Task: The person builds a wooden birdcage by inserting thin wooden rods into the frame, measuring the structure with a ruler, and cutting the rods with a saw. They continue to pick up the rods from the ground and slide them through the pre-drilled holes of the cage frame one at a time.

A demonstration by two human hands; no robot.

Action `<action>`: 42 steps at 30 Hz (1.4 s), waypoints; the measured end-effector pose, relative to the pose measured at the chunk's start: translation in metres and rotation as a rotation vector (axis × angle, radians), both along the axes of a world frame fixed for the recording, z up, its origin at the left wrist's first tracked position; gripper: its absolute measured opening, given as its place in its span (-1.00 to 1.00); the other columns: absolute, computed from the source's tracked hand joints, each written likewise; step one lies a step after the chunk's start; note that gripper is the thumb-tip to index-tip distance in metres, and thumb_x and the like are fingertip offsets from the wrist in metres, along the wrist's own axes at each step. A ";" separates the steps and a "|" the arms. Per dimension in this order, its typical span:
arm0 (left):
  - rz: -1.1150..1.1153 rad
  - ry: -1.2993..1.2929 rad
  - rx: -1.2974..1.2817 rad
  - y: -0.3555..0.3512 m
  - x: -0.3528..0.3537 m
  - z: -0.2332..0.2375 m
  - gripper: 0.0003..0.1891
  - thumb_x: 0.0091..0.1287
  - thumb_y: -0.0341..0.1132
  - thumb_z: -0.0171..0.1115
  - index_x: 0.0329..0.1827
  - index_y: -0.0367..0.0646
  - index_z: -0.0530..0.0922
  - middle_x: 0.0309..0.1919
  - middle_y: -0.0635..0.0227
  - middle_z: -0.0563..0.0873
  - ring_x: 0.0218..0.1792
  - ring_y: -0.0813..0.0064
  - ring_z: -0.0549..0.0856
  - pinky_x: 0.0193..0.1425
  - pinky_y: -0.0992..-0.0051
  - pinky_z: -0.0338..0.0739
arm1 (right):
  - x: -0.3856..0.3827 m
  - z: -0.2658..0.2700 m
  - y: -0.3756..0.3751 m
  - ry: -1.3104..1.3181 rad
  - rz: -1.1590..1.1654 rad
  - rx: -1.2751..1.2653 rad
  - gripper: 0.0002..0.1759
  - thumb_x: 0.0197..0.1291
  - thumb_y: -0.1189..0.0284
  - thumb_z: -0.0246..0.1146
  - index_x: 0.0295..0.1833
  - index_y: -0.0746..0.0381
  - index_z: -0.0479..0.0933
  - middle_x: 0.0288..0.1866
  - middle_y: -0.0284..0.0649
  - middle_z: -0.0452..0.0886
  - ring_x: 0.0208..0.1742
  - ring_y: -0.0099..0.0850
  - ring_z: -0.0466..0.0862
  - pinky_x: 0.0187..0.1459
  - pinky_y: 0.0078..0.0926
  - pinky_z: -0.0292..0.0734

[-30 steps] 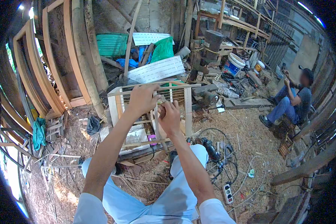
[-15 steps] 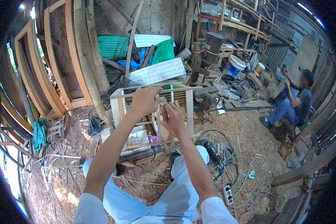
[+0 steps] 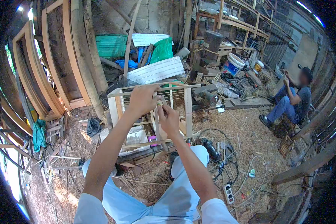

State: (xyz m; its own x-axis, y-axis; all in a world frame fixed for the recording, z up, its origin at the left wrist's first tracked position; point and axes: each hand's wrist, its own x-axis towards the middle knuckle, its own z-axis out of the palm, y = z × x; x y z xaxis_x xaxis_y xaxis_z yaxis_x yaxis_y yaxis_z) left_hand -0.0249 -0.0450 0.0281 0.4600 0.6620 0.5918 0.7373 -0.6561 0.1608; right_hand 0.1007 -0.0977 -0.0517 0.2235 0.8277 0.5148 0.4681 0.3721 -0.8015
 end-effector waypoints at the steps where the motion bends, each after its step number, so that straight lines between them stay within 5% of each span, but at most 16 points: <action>1: 0.006 0.013 -0.019 -0.001 0.000 0.001 -0.66 0.15 -0.14 0.34 -0.06 -0.07 0.64 -0.27 0.17 0.75 -0.17 0.13 0.71 -0.09 0.15 0.46 | 0.002 -0.002 0.003 0.043 0.022 -0.004 -0.73 0.21 0.39 0.23 -0.43 0.39 0.50 -0.65 -0.06 0.44 -0.63 -0.37 0.41 -0.52 -0.34 0.25; 9: 0.020 -0.001 -0.052 0.005 -0.002 0.012 -0.67 0.16 -0.11 0.34 -0.08 -0.06 0.63 -0.28 0.20 0.74 -0.20 0.14 0.71 -0.06 0.15 0.45 | 0.029 -0.003 0.002 -0.131 -0.173 -0.019 -0.68 0.23 0.36 0.21 -0.45 0.42 0.50 -0.67 -0.01 0.41 -0.66 -0.41 0.33 -0.54 -0.34 0.23; 11: 0.052 0.016 -0.098 0.004 0.003 0.008 -0.66 0.15 -0.09 0.34 -0.09 -0.06 0.63 -0.29 0.18 0.74 -0.21 0.13 0.71 -0.06 0.14 0.48 | 0.028 -0.007 -0.020 -0.243 -0.031 -0.073 -0.65 0.23 0.33 0.21 -0.46 0.42 0.52 -0.65 0.05 0.41 -0.66 -0.35 0.36 -0.52 -0.29 0.27; 12: 0.041 0.015 -0.100 0.004 0.004 0.006 -0.66 0.15 -0.09 0.34 -0.09 -0.06 0.63 -0.29 0.18 0.74 -0.21 0.13 0.71 -0.06 0.14 0.48 | 0.027 0.011 -0.034 -0.256 -0.002 -0.254 -0.70 0.21 0.30 0.25 -0.35 0.37 0.64 -0.54 0.13 0.58 -0.55 -0.04 0.58 -0.49 -0.21 0.39; 18: -0.011 -0.016 -0.118 0.004 -0.005 0.008 -0.67 0.14 -0.09 0.33 -0.10 -0.07 0.65 -0.27 0.16 0.75 -0.20 0.10 0.71 -0.09 0.15 0.54 | 0.062 0.060 -0.054 -0.418 0.269 -0.645 -0.73 0.18 0.26 0.27 -0.27 0.25 0.72 -0.57 -0.09 0.62 -0.56 -0.36 0.56 -0.46 -0.34 0.41; 19: -0.003 -0.030 -0.148 0.005 -0.004 0.008 -0.66 0.15 -0.09 0.33 -0.07 -0.06 0.64 -0.27 0.15 0.74 -0.21 0.09 0.71 -0.08 0.15 0.54 | 0.065 0.065 -0.052 -0.547 0.261 -0.640 -0.74 0.17 0.25 0.28 -0.28 0.22 0.74 -0.57 -0.12 0.62 -0.56 -0.36 0.56 -0.46 -0.34 0.42; 21: -0.003 -0.035 -0.175 0.008 -0.003 0.007 -0.65 0.16 -0.10 0.32 -0.05 -0.06 0.64 -0.28 0.13 0.74 -0.21 0.08 0.71 -0.07 0.15 0.54 | 0.083 0.052 -0.032 -0.282 0.238 -0.620 -0.76 0.13 0.25 0.32 -0.25 0.20 0.72 -0.55 -0.04 0.62 -0.53 -0.16 0.61 -0.39 -0.21 0.47; 23: -0.077 -0.070 -0.124 0.009 -0.009 0.005 -0.64 0.19 -0.12 0.30 0.00 -0.08 0.62 -0.30 0.14 0.74 -0.20 0.09 0.70 -0.06 0.16 0.53 | 0.092 0.057 -0.020 -0.385 -0.340 -0.220 -0.62 0.13 0.25 0.34 -0.02 0.27 0.61 -0.40 0.09 0.63 -0.34 0.06 0.64 -0.27 -0.09 0.51; 26: -0.114 -0.158 -0.137 0.004 -0.014 0.008 -0.65 0.22 -0.23 0.29 0.05 -0.09 0.59 -0.18 0.13 0.71 -0.08 0.11 0.66 0.05 0.18 0.48 | 0.103 0.019 0.022 -0.548 -0.338 0.162 -0.47 0.17 0.31 0.31 0.18 0.35 0.39 -0.24 0.18 0.60 -0.20 0.18 0.60 -0.19 -0.01 0.51; 29: -0.097 -0.302 0.217 -0.007 -0.036 0.005 -0.66 0.20 -0.32 0.32 0.05 -0.12 0.59 -0.01 0.14 0.64 0.06 0.12 0.58 0.16 0.20 0.39 | 0.090 0.006 0.029 -0.496 -0.324 0.057 -0.38 0.19 0.35 0.28 0.26 0.42 0.24 -0.15 0.23 0.56 -0.16 0.23 0.56 -0.17 0.02 0.49; 33: 0.583 -0.429 0.441 -0.077 -0.091 -0.012 -0.63 0.26 -0.33 0.29 0.10 -0.26 0.51 0.02 0.11 0.61 0.08 0.18 0.58 0.16 0.28 0.40 | 0.082 0.019 0.020 -0.268 -0.258 0.074 -0.56 0.20 0.39 0.27 0.09 0.45 0.40 -0.35 0.11 0.59 -0.32 0.11 0.61 -0.29 -0.07 0.47; 34: 0.584 -0.413 0.445 -0.080 -0.103 -0.031 -0.63 0.26 -0.33 0.29 0.10 -0.26 0.51 0.02 0.11 0.61 0.08 0.18 0.58 0.16 0.28 0.40 | 0.079 0.017 0.021 -0.262 -0.295 0.122 -0.64 0.21 0.44 0.25 0.03 0.46 0.44 -0.40 0.07 0.60 -0.37 0.07 0.61 -0.32 -0.14 0.47; 36: 0.234 -0.852 -0.260 -0.077 -0.120 -0.063 -0.68 0.32 -0.38 0.21 0.10 -0.31 0.48 -0.14 0.10 0.64 -0.15 0.26 0.63 -0.04 0.36 0.48 | 0.074 0.017 0.022 -0.188 -0.273 0.086 -0.65 0.22 0.45 0.24 0.04 0.45 0.44 -0.37 0.08 0.61 -0.36 0.05 0.62 -0.30 -0.15 0.48; 39: 0.088 -0.776 -0.551 -0.076 -0.130 -0.064 -0.73 0.39 -0.38 0.13 0.07 -0.33 0.47 -0.19 0.16 0.67 -0.23 0.42 0.64 -0.11 0.47 0.49 | 0.068 0.031 0.018 -0.137 -0.245 0.061 -0.66 0.25 0.47 0.22 0.07 0.44 0.43 -0.28 0.12 0.62 -0.29 -0.03 0.64 -0.19 -0.20 0.50; 41: 0.014 -0.812 -0.528 -0.071 -0.134 -0.059 -0.78 0.40 -0.42 0.12 0.05 -0.32 0.47 -0.22 0.23 0.68 -0.22 0.50 0.63 -0.07 0.50 0.48 | 0.069 0.037 0.014 -0.111 -0.233 0.112 -0.61 0.29 0.36 0.22 0.08 0.43 0.42 -0.40 -0.06 0.57 -0.40 -0.41 0.53 -0.31 -0.35 0.44; 42: -0.014 -0.827 -0.494 -0.074 -0.134 -0.048 -0.79 0.41 -0.44 0.12 0.05 -0.32 0.47 -0.21 0.24 0.68 -0.20 0.50 0.64 -0.06 0.51 0.49 | 0.071 0.039 0.018 -0.109 -0.239 0.118 -0.61 0.29 0.36 0.22 0.08 0.43 0.42 -0.40 -0.06 0.57 -0.40 -0.41 0.53 -0.31 -0.35 0.44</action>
State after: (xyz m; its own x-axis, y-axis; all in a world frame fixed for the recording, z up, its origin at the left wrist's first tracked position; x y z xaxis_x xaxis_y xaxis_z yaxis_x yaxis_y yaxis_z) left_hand -0.1585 -0.1194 -0.0199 0.0315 0.9209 0.3884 0.2593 -0.3828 0.8867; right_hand 0.1721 -0.0798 -0.0131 0.3429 0.6909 0.6364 0.6352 0.3286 -0.6990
